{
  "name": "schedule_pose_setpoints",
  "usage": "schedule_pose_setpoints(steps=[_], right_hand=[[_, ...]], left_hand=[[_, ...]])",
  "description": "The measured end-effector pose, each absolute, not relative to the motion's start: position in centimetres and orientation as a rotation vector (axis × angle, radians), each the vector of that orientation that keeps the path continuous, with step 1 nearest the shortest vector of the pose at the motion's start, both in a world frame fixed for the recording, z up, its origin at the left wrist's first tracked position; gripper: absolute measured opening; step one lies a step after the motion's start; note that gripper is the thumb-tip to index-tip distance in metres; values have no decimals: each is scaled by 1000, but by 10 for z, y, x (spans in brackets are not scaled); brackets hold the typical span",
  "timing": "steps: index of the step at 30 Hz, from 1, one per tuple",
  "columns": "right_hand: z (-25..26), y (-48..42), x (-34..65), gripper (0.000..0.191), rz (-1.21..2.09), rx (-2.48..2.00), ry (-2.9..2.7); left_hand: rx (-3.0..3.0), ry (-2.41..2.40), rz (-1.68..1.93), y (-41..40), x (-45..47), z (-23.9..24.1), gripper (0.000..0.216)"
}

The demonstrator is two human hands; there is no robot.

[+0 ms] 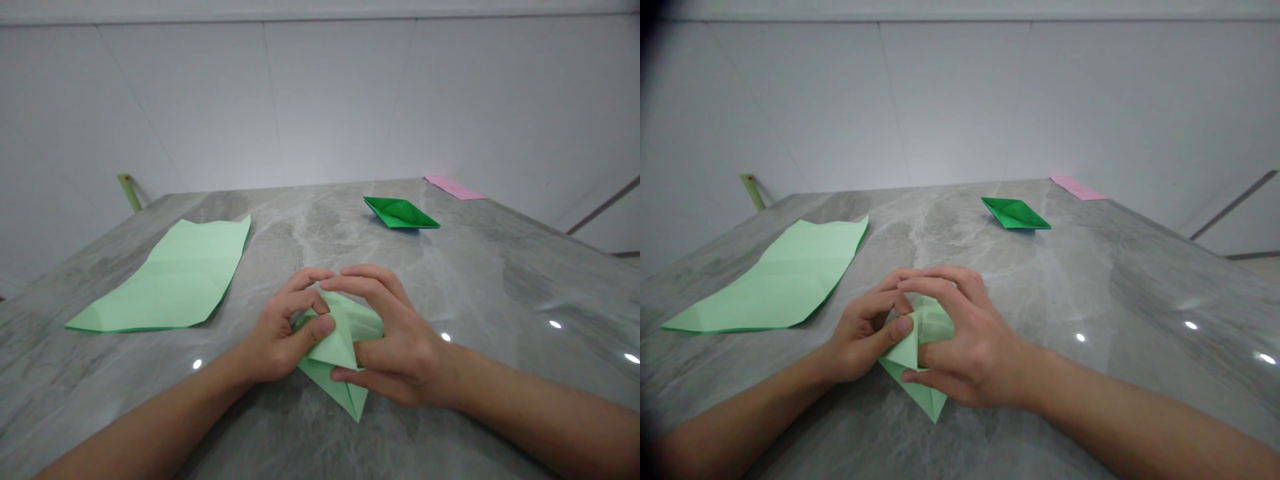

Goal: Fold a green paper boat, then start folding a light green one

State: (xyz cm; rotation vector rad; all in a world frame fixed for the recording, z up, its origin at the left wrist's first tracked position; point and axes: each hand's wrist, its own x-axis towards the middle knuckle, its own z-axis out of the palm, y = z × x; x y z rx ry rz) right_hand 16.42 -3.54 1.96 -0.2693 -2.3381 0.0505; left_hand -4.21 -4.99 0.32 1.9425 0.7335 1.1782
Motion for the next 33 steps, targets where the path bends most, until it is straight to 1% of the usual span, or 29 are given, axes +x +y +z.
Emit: schedule_pose_setpoints(steps=[2, 5, 8, 9, 11, 12, 13, 16, 20, 23, 26, 27, 28, 29, 31, 33], right_hand=[[19, -35, 162, 23, 73, -291, -2361], [19, -35, 159, 22, 112, -328, -2416], [17, -33, 160, 20, 105, -356, -2391], [16, -32, 161, 19, 100, -380, -2358], [13, -28, 163, 18, 100, -451, -2275], [11, -26, 164, 16, 111, -485, -2237], [10, -25, 166, 14, 131, -508, -2205], [7, -21, 168, 11, 196, -520, -2185], [9, -20, 167, 13, 146, -579, -2173], [12, -18, 168, 12, 44, -743, -2053], [14, -16, 170, 38, -37, -767, -1972], [15, -16, 171, 40, -63, -721, -1995], [15, -16, 172, 35, -80, -661, -2032], [15, -15, 172, 27, -82, -599, -2073], [14, -15, 172, 14, -25, -514, -2111], [13, -14, 171, 12, 77, -511, -2073]], left_hand=[[1953, 771, 1192, -49, -42, 3, 21], [1974, 804, 1180, -50, -41, 0, 22], [1950, 779, 1214, -50, -43, -3, 11], [1945, 755, 1246, -50, -44, -4, 15], [1991, 720, 1281, -49, -46, -4, 40], [2052, 724, 1275, -48, -47, -3, 47], [2127, 746, 1260, -47, -47, -3, 48], [2300, 878, 1280, -42, -47, -2, 29], [2398, 892, 1470, -35, -46, -5, 26], [2399, 908, 1504, -32, -47, -8, 22], [2382, 926, 1476, -33, -48, -8, 20], [2378, 930, 1466, -34, -48, -8, 20], [2374, 933, 1457, -34, -48, -8, 20], [2369, 935, 1450, -35, -48, -7, 20], [2349, 944, 1438, -36, -47, -6, 19], [2305, 959, 1411, -39, -46, -4, 18]])
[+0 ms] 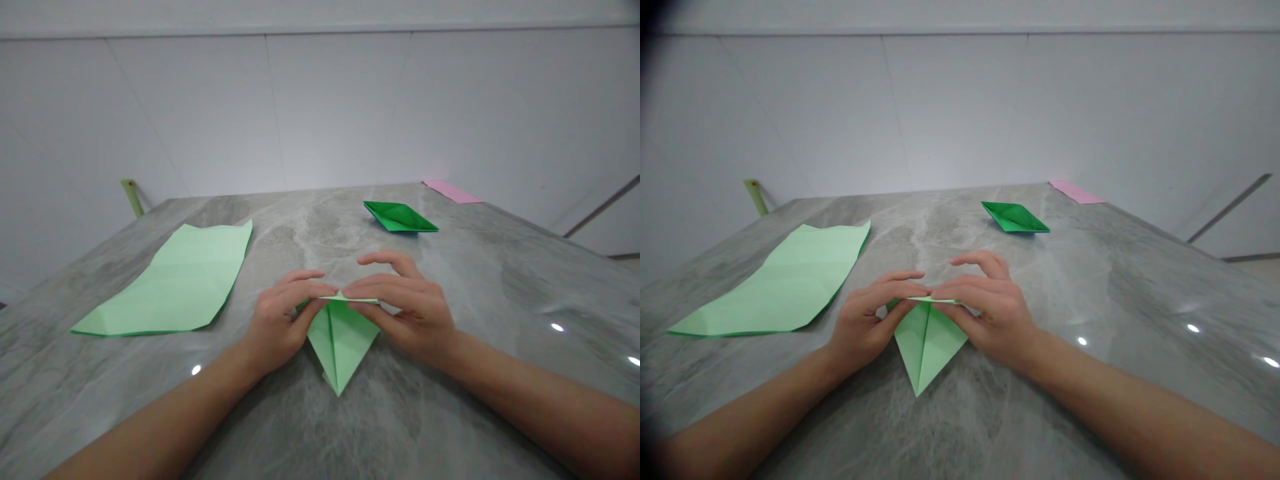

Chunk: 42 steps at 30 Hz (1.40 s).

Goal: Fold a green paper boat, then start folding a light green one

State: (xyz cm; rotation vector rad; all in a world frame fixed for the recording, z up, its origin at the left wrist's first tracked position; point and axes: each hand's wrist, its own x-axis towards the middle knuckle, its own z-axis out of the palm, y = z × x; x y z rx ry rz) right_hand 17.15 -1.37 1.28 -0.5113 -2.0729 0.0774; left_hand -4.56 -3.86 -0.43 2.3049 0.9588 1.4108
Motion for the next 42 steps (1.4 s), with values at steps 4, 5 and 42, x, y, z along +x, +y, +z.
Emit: schedule_pose_setpoints(steps=[4, 5, 42], right_hand=[[13, -13, 170, 8, 359, -733, -1879], [13, -14, 170, 12, 474, -821, -1816], [2, -17, 163, 38, 1435, -928, -1777]], left_hand=[[2015, 949, 1376, -44, -46, -4, 25], [1928, 898, 1376, -45, -47, -5, 30], [2126, 881, 1232, -47, -39, -3, 10]])
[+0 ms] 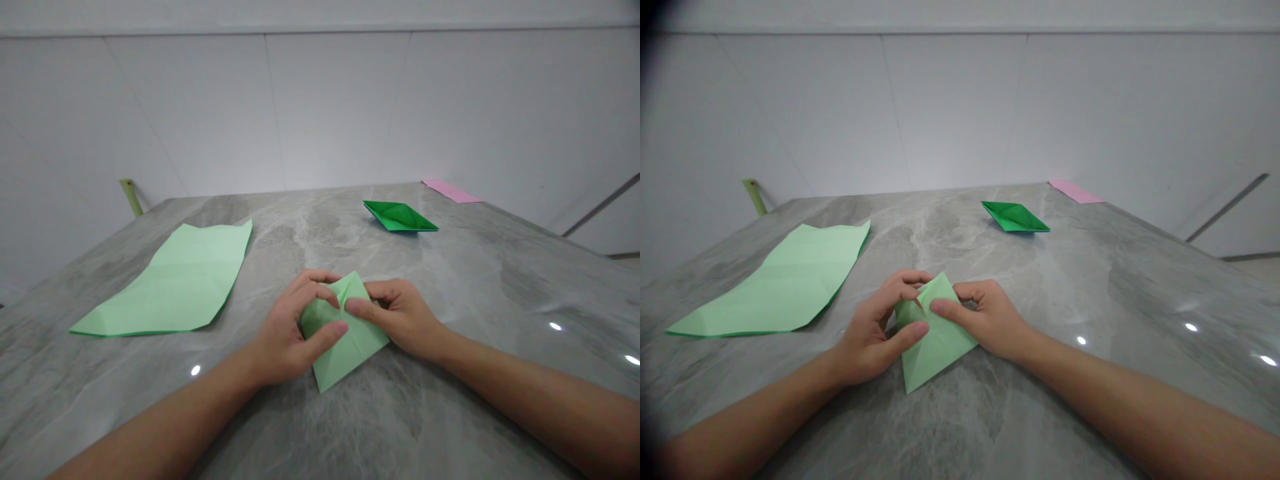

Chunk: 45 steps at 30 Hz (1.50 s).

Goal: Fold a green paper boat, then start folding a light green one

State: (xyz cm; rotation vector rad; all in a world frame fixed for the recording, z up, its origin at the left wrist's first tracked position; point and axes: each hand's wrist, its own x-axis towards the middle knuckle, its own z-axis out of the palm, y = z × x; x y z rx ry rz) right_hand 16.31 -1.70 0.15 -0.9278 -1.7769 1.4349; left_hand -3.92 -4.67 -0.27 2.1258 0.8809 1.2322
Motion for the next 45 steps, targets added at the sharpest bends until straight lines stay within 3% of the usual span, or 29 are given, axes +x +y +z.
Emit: schedule_pose_setpoints(steps=[13, 18, 27, 45], right_hand=[[-1, -17, 163, 43, 1567, -847, -1721], [-2, -15, 162, 46, 1635, -764, -1680], [0, -15, 160, 45, 1636, -795, -1677], [-2, -15, 162, 43, 1667, -857, -1641]], left_hand=[[1961, 858, 1217, -48, -37, -3, 5], [1971, 795, 1185, -50, -38, -8, 21], [2071, 869, 1235, -51, -36, -3, 2], [2004, 1018, 1171, -52, -37, -2, 13]])
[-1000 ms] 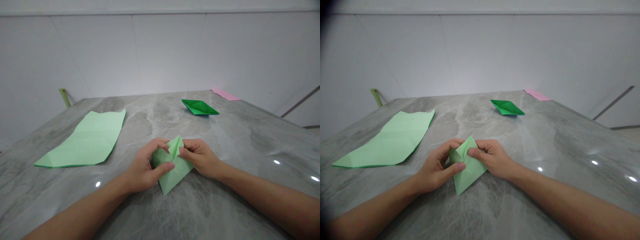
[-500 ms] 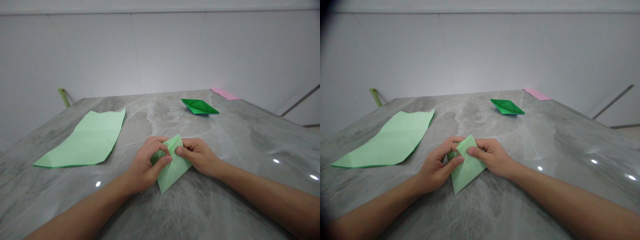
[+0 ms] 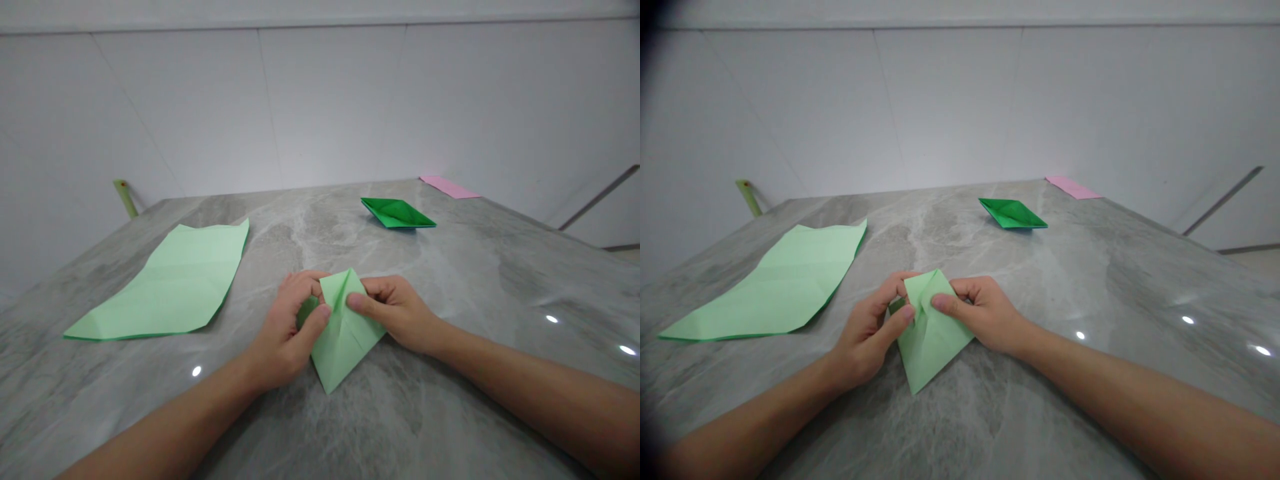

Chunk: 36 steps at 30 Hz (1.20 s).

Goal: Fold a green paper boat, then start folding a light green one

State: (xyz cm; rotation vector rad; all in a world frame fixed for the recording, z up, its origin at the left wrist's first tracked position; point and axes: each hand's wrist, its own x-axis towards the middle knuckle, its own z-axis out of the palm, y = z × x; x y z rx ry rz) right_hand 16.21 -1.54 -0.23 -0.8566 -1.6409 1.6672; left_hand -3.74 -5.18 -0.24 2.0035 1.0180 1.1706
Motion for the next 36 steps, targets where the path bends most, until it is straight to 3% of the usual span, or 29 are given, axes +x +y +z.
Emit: schedule_pose_setpoints(steps=[27, 36], right_hand=[[5, -15, 159, 35, 1221, -1053, -1779], [2, -13, 163, 42, 1060, -989, -1873]], left_hand=[[2276, 1048, 1052, -56, -33, 0, 9], [2225, 1084, 1126, -53, -34, -4, 10]])
